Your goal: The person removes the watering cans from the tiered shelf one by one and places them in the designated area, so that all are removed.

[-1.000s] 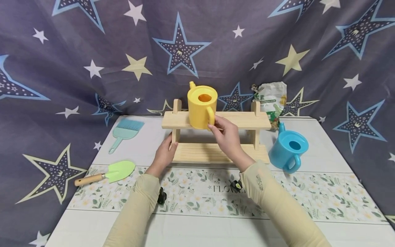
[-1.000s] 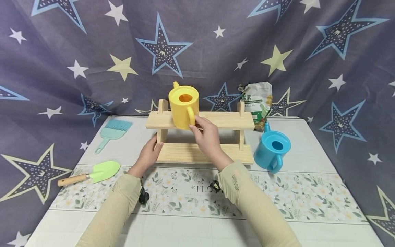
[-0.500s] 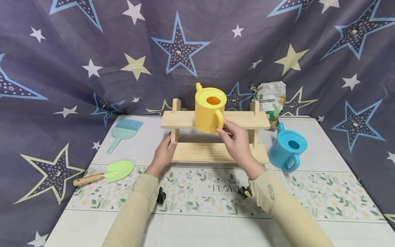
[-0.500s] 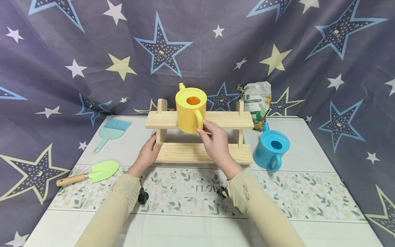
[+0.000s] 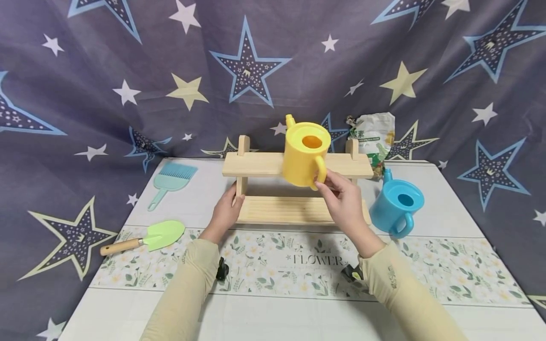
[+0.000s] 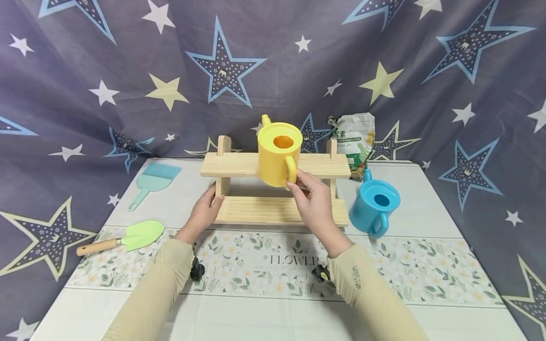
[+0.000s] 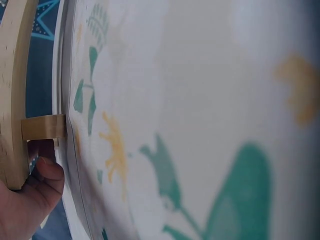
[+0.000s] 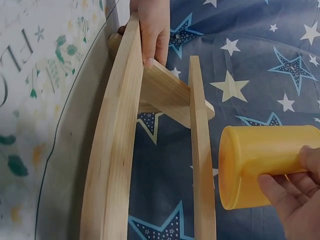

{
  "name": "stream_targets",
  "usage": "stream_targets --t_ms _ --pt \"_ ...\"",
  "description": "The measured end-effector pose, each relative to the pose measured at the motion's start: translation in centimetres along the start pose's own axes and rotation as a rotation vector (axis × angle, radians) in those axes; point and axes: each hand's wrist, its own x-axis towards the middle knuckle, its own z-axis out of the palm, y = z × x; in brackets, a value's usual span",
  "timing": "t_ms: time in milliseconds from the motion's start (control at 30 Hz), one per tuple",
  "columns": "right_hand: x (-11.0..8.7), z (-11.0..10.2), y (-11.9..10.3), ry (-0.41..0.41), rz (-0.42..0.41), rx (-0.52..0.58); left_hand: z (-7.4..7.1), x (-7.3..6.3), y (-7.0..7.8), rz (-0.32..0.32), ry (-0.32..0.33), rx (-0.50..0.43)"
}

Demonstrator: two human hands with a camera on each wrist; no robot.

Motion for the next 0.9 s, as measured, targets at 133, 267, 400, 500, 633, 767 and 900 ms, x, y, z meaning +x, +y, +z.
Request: stream_targets --t_ms 133,267,400,500,633,767,900 --pt "-0.3 -0.9 0.0 0.012 0.015 -0.008 0.0 -0.1 0.2 -0.001 0.005 0.003" --pt "-0.5 -1.8 -0.1 0.022 0.027 -0.005 -0.1 -0.2 0.2 0.0 0.006 0.009" --pt "-0.8 -2.5 -0.1 0.041 0.028 -0.031 -0.2 -0.2 0.3 0.0 0.0 0.01" --pt "-1.0 -3.0 -0.9 0.057 0.017 -0.046 -0.2 -0.2 0.3 0.003 -0.001 0.01" --pt "-1.3 -3.7 -2.3 0.063 -0.004 -0.045 -0.3 -0.2 0.3 -0.001 -0.004 0.013" --pt "-1.6 -4.4 -2.9 0.066 -0.014 -0.045 -0.3 -0.2 0.3 0.007 -0.002 0.014" --pt "-1.9 -4.9 -2.2 0.079 -0.019 -0.068 -0.2 -0.1 0.3 0.012 -0.003 0.009"
